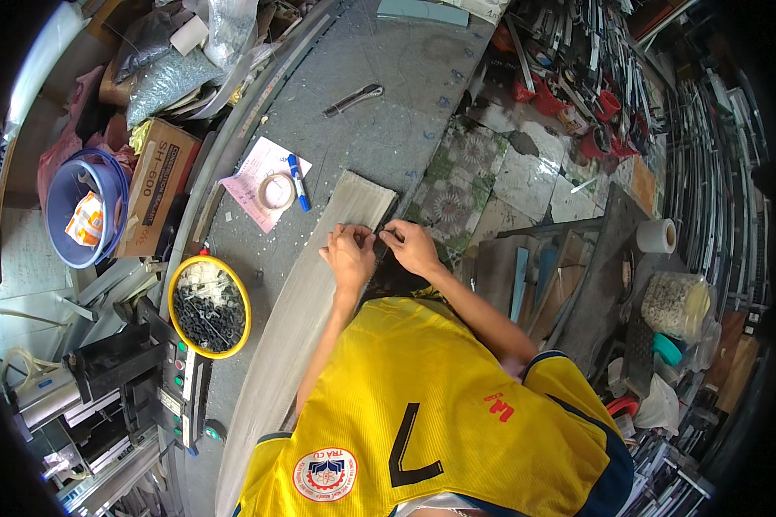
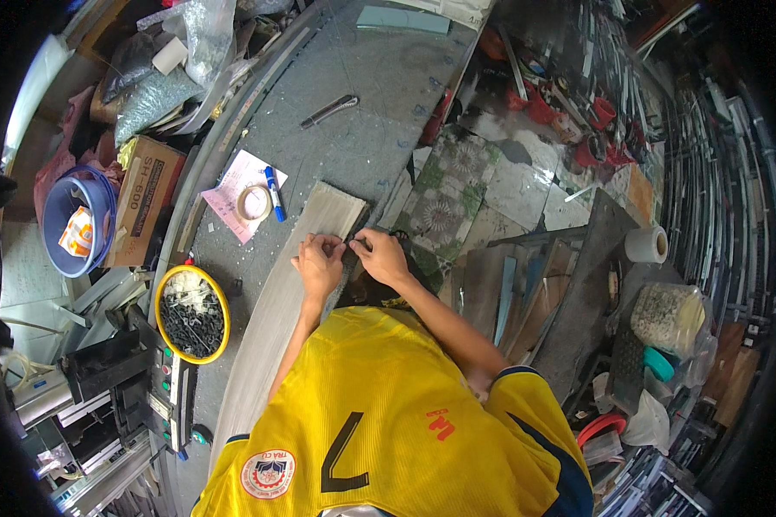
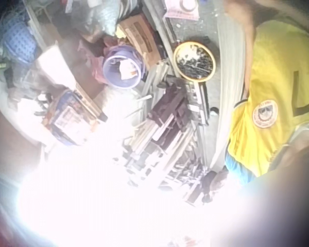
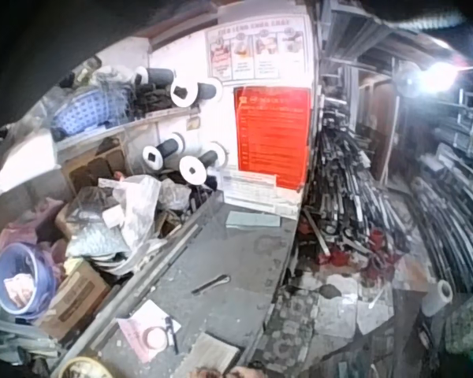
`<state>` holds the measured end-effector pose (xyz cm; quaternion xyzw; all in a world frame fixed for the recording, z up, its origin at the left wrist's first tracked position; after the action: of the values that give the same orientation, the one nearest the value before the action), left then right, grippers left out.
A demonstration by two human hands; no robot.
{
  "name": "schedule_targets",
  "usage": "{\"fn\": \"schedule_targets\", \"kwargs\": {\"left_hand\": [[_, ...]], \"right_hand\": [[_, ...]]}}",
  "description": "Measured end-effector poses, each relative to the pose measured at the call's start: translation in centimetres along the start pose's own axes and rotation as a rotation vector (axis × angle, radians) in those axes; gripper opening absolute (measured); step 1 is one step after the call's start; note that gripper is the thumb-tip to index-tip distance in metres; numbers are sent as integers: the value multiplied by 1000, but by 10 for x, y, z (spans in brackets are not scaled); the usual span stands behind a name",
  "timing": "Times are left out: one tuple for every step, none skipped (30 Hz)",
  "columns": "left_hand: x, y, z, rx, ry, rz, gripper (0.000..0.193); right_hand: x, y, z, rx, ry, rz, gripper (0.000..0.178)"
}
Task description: The person assembles small black plastic clips onto a long metal frame using both hands. They repeatedly pick clips from a yellow bowl, align them with slots on the frame, and press them into place. The person occasionally repositions the frame on the workbench to continue the assembly.
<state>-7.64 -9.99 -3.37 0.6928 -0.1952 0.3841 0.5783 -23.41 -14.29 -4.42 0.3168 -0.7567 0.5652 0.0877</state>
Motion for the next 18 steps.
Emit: {"fn": "schedule_targets", "kwargs": {"left_hand": [[4,-1,3,31,-45,-43,12],[8,-2,7,62,-87,-86,12],[13,-4,11,85,-117,-123,13],[17,-7,15,104,-175,-157,14],[22,-9,20,112,-224,-187,14],[26,-11,23,131,-276,-212,15],[30,-12,26,93,-302,-247,15],[33,-13,28,65,-331,-279,15],[36,-13,30,49,-366,-306,16],[38,-12,33,-4,-379,-332,16],[41,-11,35,-44,-398,-354,16],[43,-10,37,-81,-417,-367,17],[45,-8,38,-125,-421,-364,17],[48,-6,40,-166,-425,-351,17],[50,-4,42,-202,-432,-322,16],[53,-2,43,-200,-455,-351,17],[54,0,45,-192,-480,-361,18],[56,1,47,-188,-499,-357,19]], "right_hand": [[0,1,0,5,-6,34,27],[0,2,1,13,-16,102,26],[-1,3,2,16,-30,155,26],[-2,5,2,2,-50,193,26],[-3,6,3,44,-55,248,25],[-3,6,4,69,-64,288,24],[-4,6,4,76,-73,322,23],[-4,6,3,68,-97,395,22],[-4,5,2,44,-121,460,21],[-5,3,1,-11,-149,518,21],[-4,1,-1,-16,-162,574,21],[-4,0,-3,-53,-182,622,21],[-4,-2,-5,-80,-198,667,21],[-3,-4,-7,-121,-210,701,19],[-3,-6,-8,-153,-219,732,18],[-3,-7,-10,-176,-239,770,16],[-3,-9,-10,-176,-241,769,16],[-2,-10,-10,-168,-252,776,16]]}}
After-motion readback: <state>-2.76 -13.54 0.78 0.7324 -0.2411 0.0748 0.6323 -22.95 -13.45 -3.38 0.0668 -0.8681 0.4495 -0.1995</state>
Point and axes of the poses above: each hand's wrist, its own z-axis towards the middle knuckle, its own x-axis out of the back of the hand, y = z × x, the point moved 1 cm from there along z, towards the middle knuckle, and after that the axes turned 5 degrees about -x, right-handed, at the moved point
